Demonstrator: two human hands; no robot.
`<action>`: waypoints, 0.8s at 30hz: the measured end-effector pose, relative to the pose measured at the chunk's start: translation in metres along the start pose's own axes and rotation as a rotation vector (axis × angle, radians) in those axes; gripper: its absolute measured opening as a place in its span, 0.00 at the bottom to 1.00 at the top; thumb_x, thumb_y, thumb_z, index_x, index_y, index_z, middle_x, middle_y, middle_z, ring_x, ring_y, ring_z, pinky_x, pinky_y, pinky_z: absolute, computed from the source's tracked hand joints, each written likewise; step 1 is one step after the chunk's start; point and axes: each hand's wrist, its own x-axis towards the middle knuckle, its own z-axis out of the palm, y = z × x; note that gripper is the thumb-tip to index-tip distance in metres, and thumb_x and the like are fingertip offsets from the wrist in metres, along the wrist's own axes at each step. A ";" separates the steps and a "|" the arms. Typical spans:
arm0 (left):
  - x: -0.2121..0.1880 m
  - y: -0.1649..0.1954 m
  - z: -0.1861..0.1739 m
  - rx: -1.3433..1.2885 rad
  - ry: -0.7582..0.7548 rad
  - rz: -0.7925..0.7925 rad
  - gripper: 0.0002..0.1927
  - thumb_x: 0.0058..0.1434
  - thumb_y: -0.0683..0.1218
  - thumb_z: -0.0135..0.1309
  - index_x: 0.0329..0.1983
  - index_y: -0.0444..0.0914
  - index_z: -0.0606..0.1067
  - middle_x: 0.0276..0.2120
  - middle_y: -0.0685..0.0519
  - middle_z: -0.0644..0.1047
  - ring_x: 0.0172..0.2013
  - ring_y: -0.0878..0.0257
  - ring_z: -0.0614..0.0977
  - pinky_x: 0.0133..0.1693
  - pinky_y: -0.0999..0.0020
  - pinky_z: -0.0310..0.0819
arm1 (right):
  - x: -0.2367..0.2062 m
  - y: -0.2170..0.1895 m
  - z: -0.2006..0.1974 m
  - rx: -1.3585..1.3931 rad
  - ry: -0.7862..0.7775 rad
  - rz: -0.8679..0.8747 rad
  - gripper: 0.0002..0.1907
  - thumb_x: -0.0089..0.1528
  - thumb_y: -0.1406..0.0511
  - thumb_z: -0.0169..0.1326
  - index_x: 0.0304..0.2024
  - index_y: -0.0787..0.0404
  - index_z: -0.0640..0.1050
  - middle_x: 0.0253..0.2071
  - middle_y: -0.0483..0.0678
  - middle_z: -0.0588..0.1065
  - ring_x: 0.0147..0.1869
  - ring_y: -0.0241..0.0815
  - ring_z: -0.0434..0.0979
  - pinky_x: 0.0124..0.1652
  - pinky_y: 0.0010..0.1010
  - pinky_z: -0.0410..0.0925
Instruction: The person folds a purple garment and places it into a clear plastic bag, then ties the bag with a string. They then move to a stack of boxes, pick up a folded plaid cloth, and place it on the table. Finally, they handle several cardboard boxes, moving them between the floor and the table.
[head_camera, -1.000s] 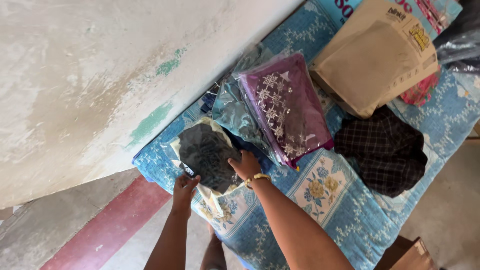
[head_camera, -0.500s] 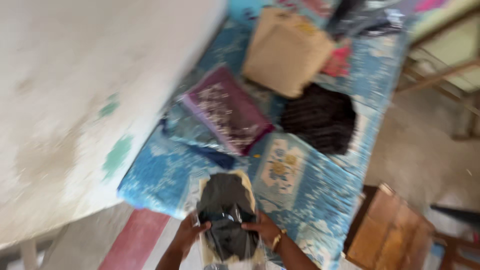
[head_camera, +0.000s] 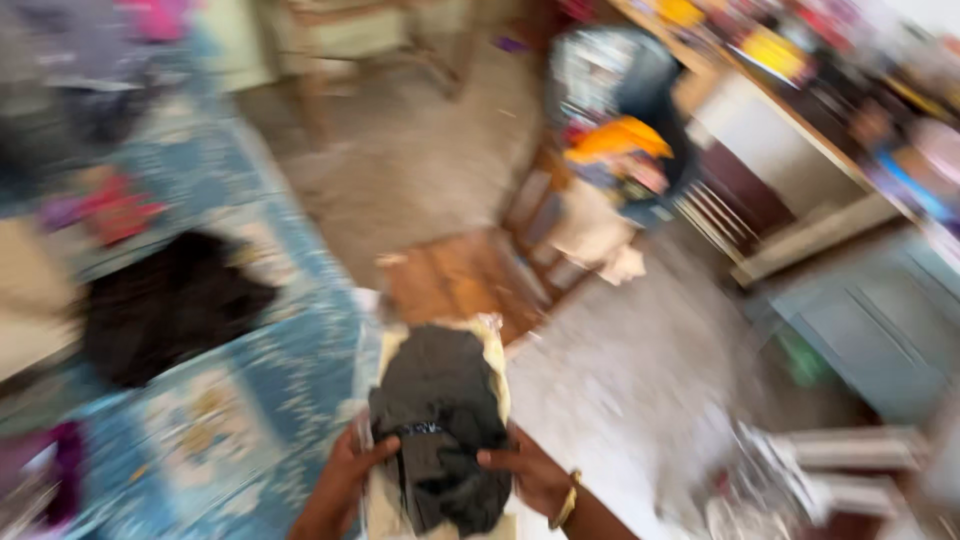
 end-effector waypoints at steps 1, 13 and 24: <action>0.011 -0.002 0.036 0.013 -0.018 -0.034 0.39 0.53 0.40 0.62 0.70 0.34 0.64 0.58 0.39 0.75 0.55 0.45 0.77 0.56 0.44 0.72 | -0.021 -0.019 -0.017 0.039 0.010 -0.049 0.38 0.59 0.74 0.59 0.70 0.65 0.60 0.65 0.56 0.71 0.68 0.49 0.72 0.66 0.42 0.65; 0.173 -0.024 0.372 0.933 -0.287 0.237 0.45 0.53 0.46 0.65 0.73 0.45 0.57 0.62 0.47 0.69 0.61 0.51 0.74 0.54 0.54 0.74 | -0.146 -0.198 -0.153 -0.051 0.654 -0.645 0.39 0.56 0.77 0.60 0.69 0.65 0.64 0.61 0.55 0.75 0.62 0.45 0.77 0.62 0.38 0.69; 0.354 -0.034 0.553 -0.026 -0.831 -0.467 0.33 0.61 0.45 0.63 0.67 0.35 0.65 0.54 0.46 0.73 0.55 0.54 0.76 0.60 0.52 0.73 | -0.086 -0.387 -0.146 -1.733 1.171 -0.784 0.44 0.50 0.56 0.69 0.65 0.61 0.68 0.63 0.66 0.68 0.64 0.64 0.65 0.56 0.50 0.61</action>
